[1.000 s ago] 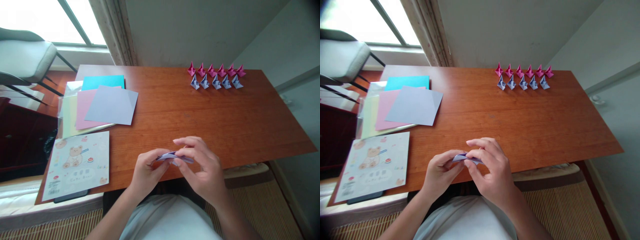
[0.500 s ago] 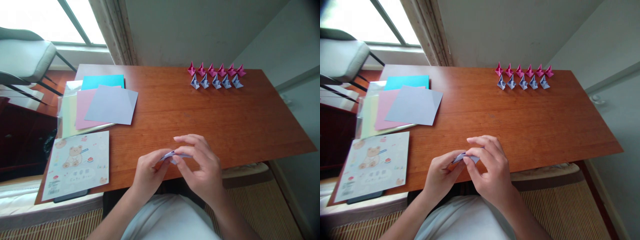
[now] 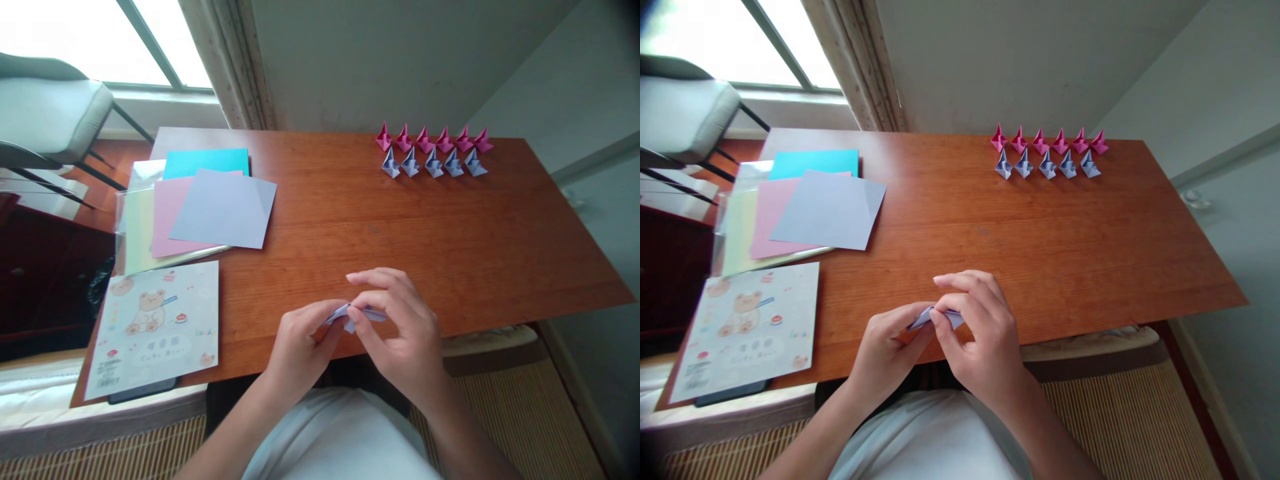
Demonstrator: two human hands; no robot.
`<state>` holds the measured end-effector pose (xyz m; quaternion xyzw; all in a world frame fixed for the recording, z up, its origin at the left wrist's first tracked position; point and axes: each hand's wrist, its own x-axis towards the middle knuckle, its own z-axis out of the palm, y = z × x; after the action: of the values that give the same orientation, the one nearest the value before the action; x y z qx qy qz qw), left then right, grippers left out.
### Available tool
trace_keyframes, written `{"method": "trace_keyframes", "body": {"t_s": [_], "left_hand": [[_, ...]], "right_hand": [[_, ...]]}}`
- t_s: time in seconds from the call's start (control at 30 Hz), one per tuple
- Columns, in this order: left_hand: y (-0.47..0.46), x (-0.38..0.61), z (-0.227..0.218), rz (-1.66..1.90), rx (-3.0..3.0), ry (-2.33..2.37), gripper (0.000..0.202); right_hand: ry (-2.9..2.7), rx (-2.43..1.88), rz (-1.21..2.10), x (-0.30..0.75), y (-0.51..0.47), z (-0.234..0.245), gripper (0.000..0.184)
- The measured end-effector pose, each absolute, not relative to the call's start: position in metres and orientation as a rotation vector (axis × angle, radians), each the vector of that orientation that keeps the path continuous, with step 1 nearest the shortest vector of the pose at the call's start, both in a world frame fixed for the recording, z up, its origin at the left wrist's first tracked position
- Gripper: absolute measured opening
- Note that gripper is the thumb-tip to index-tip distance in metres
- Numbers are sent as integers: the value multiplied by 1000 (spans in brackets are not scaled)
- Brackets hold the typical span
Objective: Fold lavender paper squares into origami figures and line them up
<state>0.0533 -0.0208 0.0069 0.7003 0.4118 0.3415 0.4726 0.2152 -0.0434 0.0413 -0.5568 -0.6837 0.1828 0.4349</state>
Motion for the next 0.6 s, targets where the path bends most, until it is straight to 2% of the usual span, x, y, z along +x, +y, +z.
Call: {"method": "trace_keyframes", "body": {"t_s": [0.43,0.6], "left_hand": [[-19,47,7,794,1297,1001,11],[-19,45,5,774,1238,1001,10]], "right_hand": [[-1694,-1432,580,222,-46,42,13],[-1626,-1452,700,224,-47,40,7]]}}
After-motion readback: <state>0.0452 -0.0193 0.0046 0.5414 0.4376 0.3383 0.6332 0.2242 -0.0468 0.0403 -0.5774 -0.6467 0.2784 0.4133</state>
